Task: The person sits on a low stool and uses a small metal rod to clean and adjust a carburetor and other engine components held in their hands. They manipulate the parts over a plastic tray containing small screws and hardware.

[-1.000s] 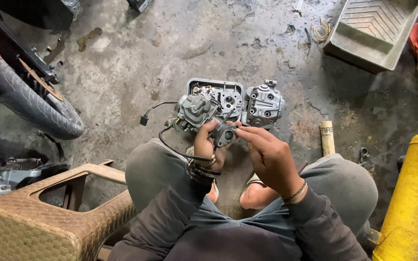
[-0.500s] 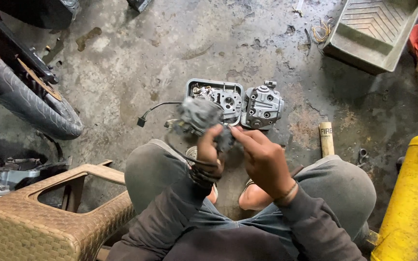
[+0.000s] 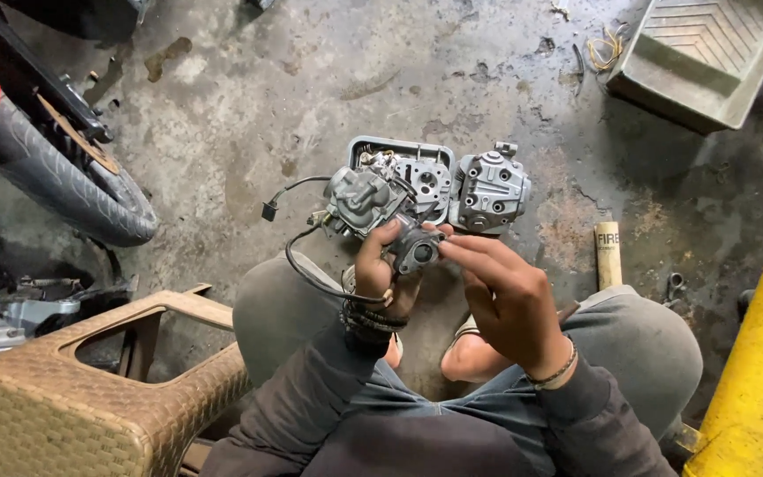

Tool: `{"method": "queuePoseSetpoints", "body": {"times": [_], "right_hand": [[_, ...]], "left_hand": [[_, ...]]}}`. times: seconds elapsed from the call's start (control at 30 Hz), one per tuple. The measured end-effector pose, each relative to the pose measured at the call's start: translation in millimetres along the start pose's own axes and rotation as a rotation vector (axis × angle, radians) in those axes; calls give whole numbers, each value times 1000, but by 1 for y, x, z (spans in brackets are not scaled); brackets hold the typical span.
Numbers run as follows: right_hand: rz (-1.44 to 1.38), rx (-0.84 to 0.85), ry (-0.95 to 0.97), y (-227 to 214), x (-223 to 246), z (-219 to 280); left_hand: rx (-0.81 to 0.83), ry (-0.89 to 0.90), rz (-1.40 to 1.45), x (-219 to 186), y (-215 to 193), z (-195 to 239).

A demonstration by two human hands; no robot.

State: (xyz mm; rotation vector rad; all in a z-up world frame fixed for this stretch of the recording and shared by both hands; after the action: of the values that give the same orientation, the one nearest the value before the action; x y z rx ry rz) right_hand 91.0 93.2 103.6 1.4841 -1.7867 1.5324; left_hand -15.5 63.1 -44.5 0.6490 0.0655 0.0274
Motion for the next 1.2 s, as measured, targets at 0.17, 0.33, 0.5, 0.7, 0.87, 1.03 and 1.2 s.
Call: {"method": "queuePoseSetpoints", "body": {"times": [0.17, 0.33, 0.5, 0.7, 0.87, 1.03, 1.2], "right_hand": [[64, 33, -63, 8, -4, 8], [69, 42, -52, 7, -10, 11], [130, 78, -68, 13, -14, 17], [-3, 76, -100, 6, 5, 2], [70, 52, -95, 10, -1, 4], [66, 54, -75, 20, -15, 10], [41, 101, -41, 24, -19, 11]], "left_hand": [[81, 49, -101, -7, 7, 0], [131, 50, -185, -5, 5, -7], [2, 128, -185, -7, -1, 0], [678, 1313, -1115, -33, 16, 37], [397, 641, -521, -31, 10, -13], [86, 74, -172, -5, -22, -48], [55, 105, -183, -10, -27, -55]]}}
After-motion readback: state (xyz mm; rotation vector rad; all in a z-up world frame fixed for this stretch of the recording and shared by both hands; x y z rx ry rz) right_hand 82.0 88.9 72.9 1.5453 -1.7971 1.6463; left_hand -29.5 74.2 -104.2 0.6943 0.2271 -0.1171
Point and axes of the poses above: each hand's wrist, its own z-axis away from the middle knuckle, its own y-axis out of the palm, x = y × z, the point moved 10 cm from there along -z, towards the middle knuckle, and after that the axes turned 7 degrees about -x, right-handed, at the moved point
